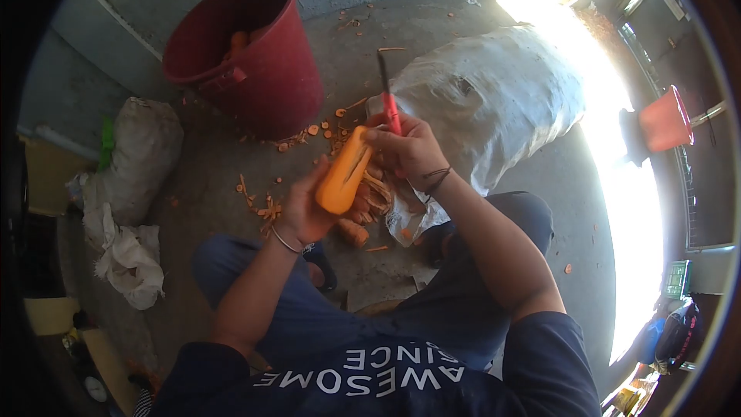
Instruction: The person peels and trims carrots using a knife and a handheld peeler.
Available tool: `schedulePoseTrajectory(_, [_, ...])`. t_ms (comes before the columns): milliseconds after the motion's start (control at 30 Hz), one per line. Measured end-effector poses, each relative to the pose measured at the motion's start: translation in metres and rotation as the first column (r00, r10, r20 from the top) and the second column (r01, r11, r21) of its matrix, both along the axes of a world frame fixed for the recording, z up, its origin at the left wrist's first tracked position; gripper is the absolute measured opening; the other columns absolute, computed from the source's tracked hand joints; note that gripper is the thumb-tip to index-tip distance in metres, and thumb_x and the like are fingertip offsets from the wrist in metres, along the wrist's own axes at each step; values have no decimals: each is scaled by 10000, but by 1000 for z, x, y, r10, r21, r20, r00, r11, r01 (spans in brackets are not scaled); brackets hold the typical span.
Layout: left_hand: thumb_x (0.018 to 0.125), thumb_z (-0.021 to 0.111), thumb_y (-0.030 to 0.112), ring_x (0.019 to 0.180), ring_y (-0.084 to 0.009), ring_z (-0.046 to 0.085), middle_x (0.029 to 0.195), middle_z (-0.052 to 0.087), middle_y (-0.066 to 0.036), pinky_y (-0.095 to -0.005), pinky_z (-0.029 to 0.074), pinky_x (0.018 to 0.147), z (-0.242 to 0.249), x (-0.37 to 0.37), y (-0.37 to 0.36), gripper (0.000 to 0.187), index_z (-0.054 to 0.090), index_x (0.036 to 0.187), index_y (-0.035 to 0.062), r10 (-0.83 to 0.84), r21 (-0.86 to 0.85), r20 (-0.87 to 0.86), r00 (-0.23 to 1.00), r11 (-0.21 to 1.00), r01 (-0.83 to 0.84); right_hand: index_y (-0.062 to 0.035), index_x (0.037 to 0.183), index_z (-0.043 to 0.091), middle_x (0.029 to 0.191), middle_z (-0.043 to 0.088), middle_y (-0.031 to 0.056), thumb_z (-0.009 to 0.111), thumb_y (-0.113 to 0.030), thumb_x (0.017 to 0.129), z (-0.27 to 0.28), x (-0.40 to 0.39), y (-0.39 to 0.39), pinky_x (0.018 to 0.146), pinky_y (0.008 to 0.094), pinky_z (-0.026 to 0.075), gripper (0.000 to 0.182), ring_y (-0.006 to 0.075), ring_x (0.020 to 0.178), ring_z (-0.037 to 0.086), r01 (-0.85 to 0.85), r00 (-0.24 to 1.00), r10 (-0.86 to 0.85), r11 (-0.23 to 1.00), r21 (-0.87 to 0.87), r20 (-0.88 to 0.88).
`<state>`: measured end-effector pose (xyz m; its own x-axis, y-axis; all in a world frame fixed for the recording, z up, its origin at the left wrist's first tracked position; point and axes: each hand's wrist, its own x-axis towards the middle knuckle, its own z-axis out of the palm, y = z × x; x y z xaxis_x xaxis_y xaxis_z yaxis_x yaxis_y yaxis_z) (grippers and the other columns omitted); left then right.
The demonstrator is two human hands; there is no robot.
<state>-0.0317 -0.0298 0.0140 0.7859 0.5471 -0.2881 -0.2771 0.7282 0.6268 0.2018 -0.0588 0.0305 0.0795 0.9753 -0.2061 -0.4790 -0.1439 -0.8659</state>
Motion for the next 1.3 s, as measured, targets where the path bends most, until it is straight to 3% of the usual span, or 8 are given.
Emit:
schedulePoseTrajectory(133, [1103, 440, 554, 919, -252, 739, 1047, 707, -136, -423, 625, 777, -18, 4, -10, 547, 555, 1383, 98, -85, -74, 141, 986, 993, 96, -18, 1230, 658, 801, 636, -17, 722, -170, 1017, 2, -8, -5, 479, 230, 351, 270, 31, 538, 466, -115, 986, 111, 993, 20, 125])
schedulePoseTrajectory(200, [1112, 397, 529, 888, -255, 729, 1039, 722, -134, -420, 588, 743, -26, 10, -6, 532, 575, 1351, 88, 214, -77, 65, 975, 975, -209, -6, 1248, 649, 821, 654, 13, 646, -225, 1075, 0, -2, -4, 511, 236, 410, 279, 50, 570, 524, -11, 972, 8, 1000, 13, 235])
schedulePoseTrajectory(333, [1122, 465, 452, 1004, -187, 720, 1109, 710, -81, -380, 602, 834, -30, -5, 11, 450, 578, 1371, 95, 201, -61, 144, 969, 979, -194, 19, 1332, 590, 837, 667, 40, 561, -233, 1117, 4, 2, -11, 548, 247, 478, 333, 81, 590, 592, -174, 914, 135, 982, 69, 383])
schedulePoseTrajectory(433, [1119, 482, 450, 993, -185, 720, 1119, 710, -83, -347, 589, 873, -37, -4, 18, 460, 604, 1339, 65, 317, 5, 52, 947, 948, -318, 38, 1468, 454, 809, 664, 47, 518, -178, 1122, 11, -5, -27, 573, 264, 525, 413, 107, 614, 655, -249, 832, 210, 968, 7, 514])
schedulePoseTrajectory(567, [1122, 482, 434, 976, -171, 710, 1100, 709, -83, -338, 579, 868, -31, 1, 20, 444, 620, 1313, 58, 398, 144, -11, 917, 908, -393, 32, 1339, 587, 716, 682, 130, 571, -227, 1082, 12, -14, -30, 617, 378, 534, 366, 229, 619, 708, -244, 632, 122, 969, 47, 765])
schedulePoseTrajectory(767, [1121, 509, 382, 1014, -138, 688, 1130, 700, -49, -319, 564, 894, -21, 8, 15, 389, 623, 1329, 73, 441, 200, -3, 897, 880, -432, 0, 1200, 649, 681, 675, 138, 583, -247, 1074, 16, -11, -27, 622, 397, 536, 285, 267, 634, 708, -285, 591, 225, 957, -60, 775])
schedulePoseTrajectory(967, [1121, 525, 344, 1051, -119, 683, 1171, 705, -44, -304, 560, 933, -28, 8, 14, 386, 646, 1324, 39, 420, 187, 39, 906, 888, -420, 9, 1085, 644, 677, 658, 161, 579, -222, 1065, 29, -14, -29, 615, 416, 526, 241, 296, 622, 692, -268, 559, 161, 963, -7, 813])
schedulePoseTrajectory(1300, [1119, 529, 346, 1066, -112, 660, 1178, 693, -40, -302, 535, 936, -25, 12, 10, 378, 653, 1301, 38, 486, 246, -13, 874, 849, -468, 18, 1043, 645, 724, 653, 184, 583, -223, 1053, 22, -20, -29, 639, 424, 522, 248, 301, 651, 681, -261, 572, 225, 962, -85, 789])
